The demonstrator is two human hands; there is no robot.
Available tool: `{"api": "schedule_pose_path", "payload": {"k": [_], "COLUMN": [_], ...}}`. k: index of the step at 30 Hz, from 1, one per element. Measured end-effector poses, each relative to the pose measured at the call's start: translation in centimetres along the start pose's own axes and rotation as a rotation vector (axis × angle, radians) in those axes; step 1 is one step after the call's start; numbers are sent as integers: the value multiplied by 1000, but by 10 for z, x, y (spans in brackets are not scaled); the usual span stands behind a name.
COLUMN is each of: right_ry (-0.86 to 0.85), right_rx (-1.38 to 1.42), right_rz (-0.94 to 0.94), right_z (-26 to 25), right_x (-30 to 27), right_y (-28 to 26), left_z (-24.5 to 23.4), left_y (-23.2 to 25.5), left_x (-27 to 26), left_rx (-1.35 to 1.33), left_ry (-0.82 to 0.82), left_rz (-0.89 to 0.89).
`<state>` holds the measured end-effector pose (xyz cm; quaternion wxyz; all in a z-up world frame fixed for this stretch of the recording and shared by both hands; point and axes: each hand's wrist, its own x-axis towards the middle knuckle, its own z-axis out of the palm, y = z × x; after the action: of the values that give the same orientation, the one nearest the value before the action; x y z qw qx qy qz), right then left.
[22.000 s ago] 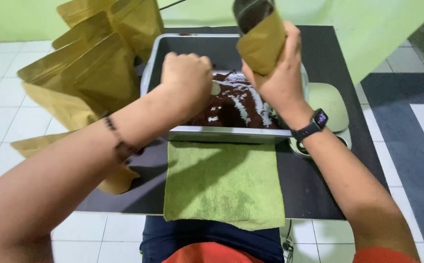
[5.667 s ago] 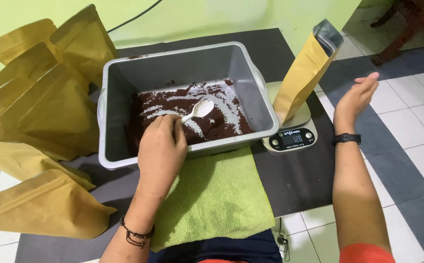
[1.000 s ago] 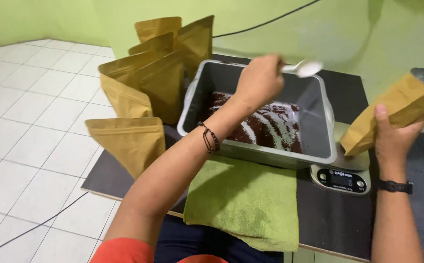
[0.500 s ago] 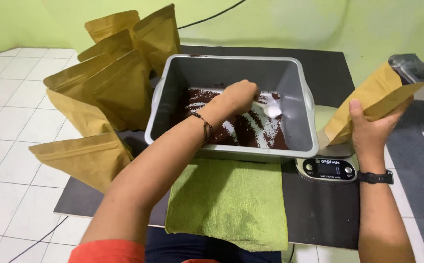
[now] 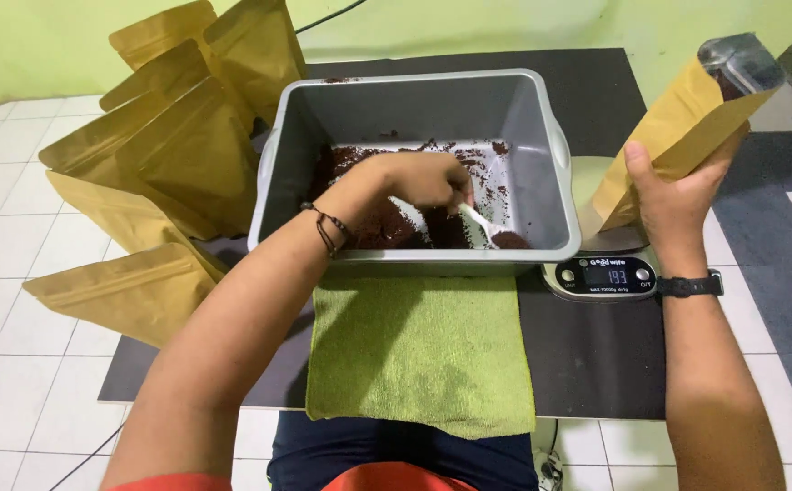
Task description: Filling paper bags with ground coffee using a spoon and weighing them on a digital scale for packaging.
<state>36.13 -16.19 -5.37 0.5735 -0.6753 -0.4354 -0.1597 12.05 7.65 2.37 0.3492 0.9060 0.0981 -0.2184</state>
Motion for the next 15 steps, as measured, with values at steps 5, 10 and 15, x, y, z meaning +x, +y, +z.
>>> {"api": "schedule_pose_path", "payload": {"k": [5,10,15], "right_ry": [12,2,-27], "right_rx": [34,26,20], "right_rz": [-140,-163,-195], "right_z": [6,9,8], "right_x": [1,0,1], "right_y": [-17,-33,-51], "left_z": [-38,-75,-114], "left_y": [26,48,68], "left_x": [-39,-82,-101], "left_rx": [49,80,191], "left_ry": [117,260,458], "left_rz": [-87,-115,-36]}}
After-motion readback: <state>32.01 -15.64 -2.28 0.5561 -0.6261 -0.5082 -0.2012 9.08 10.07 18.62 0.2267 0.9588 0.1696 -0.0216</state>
